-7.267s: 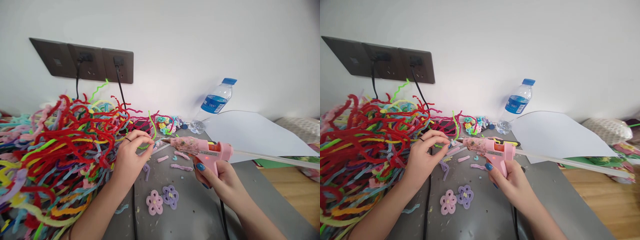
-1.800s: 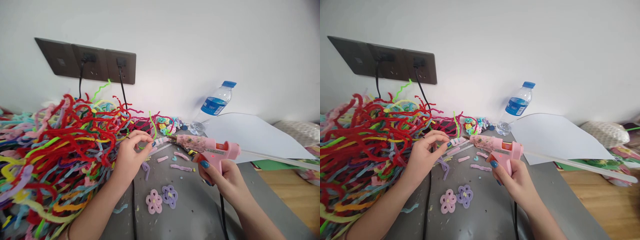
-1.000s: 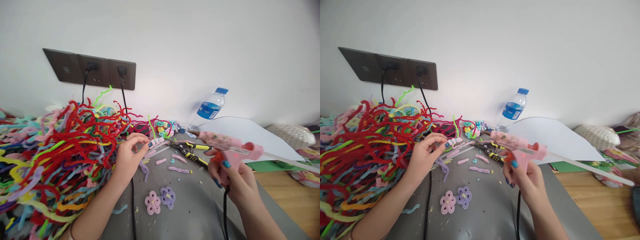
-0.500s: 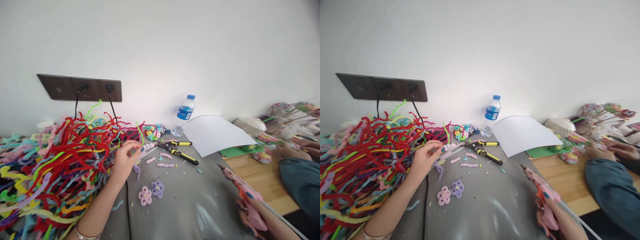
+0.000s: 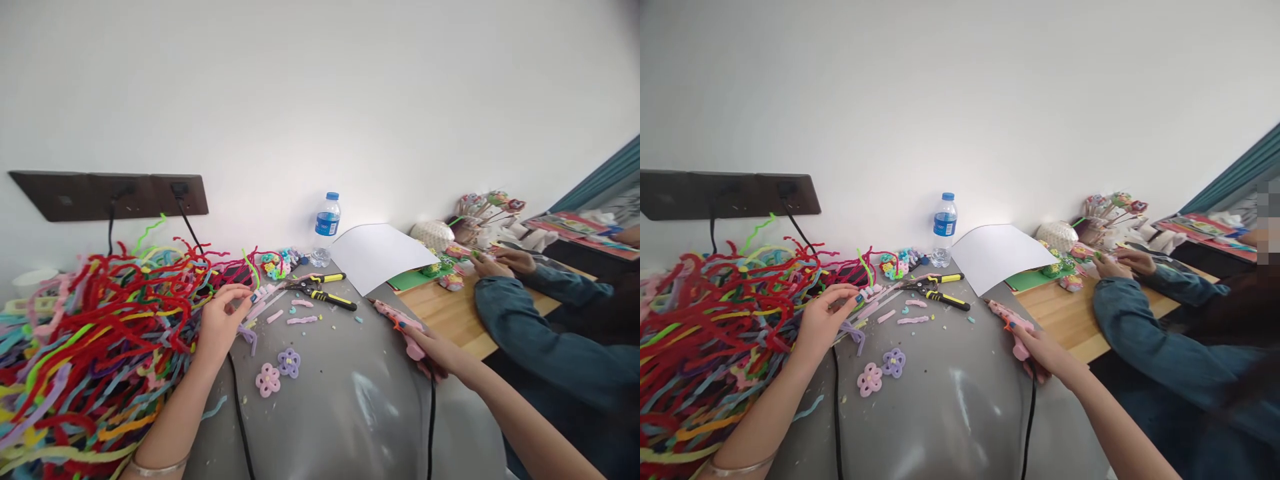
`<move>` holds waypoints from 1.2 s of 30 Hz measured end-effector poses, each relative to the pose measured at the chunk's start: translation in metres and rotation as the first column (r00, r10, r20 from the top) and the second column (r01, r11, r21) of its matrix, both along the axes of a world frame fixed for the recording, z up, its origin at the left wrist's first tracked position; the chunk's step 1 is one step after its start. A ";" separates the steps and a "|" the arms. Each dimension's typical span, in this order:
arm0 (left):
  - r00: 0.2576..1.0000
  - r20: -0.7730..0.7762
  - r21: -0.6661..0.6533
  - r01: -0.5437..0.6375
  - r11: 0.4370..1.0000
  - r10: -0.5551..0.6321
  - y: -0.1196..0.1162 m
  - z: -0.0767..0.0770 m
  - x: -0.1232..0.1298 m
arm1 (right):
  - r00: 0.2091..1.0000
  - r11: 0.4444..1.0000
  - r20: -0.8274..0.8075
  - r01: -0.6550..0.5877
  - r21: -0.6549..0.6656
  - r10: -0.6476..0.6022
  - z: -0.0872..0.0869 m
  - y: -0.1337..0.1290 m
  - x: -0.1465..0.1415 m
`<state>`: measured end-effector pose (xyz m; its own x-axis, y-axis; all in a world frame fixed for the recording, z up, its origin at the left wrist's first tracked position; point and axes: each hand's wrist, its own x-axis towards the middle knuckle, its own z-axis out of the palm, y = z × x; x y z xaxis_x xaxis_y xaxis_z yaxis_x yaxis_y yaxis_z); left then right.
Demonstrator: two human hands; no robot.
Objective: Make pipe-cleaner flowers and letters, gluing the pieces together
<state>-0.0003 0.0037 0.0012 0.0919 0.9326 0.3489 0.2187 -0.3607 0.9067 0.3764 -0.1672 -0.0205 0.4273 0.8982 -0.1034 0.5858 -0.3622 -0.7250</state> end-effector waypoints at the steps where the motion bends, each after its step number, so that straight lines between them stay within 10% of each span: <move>1: 1.000 0.002 0.000 0.003 1.000 -0.003 0.000 0.000 0.000 | 1.000 0.995 0.016 -0.001 -0.104 0.002 0.005 0.002 -0.001; 11: 1.000 0.022 -0.014 0.010 1.000 -0.010 0.000 -0.003 0.000 | 0.875 0.947 0.477 0.215 -0.238 -0.079 0.039 -0.010 -0.034; 15: 1.000 0.020 -0.015 0.011 1.000 -0.010 0.000 -0.005 0.001 | 0.901 0.990 0.414 -0.142 0.009 0.125 0.058 0.012 -0.088; 20: 1.000 0.027 -0.010 0.005 1.000 -0.004 -0.001 -0.005 0.002 | 0.797 0.851 0.354 -0.525 0.005 0.490 0.064 0.072 -0.170; 29: 1.000 0.019 -0.032 -0.012 0.999 0.012 -0.003 -0.001 0.004 | 0.647 0.822 0.531 -0.535 -0.195 0.548 0.035 0.122 -0.203; 36: 0.999 0.042 -0.039 0.013 0.999 -0.011 -0.003 -0.002 0.004 | 0.681 0.774 0.389 -0.612 -0.164 0.621 0.071 0.092 -0.185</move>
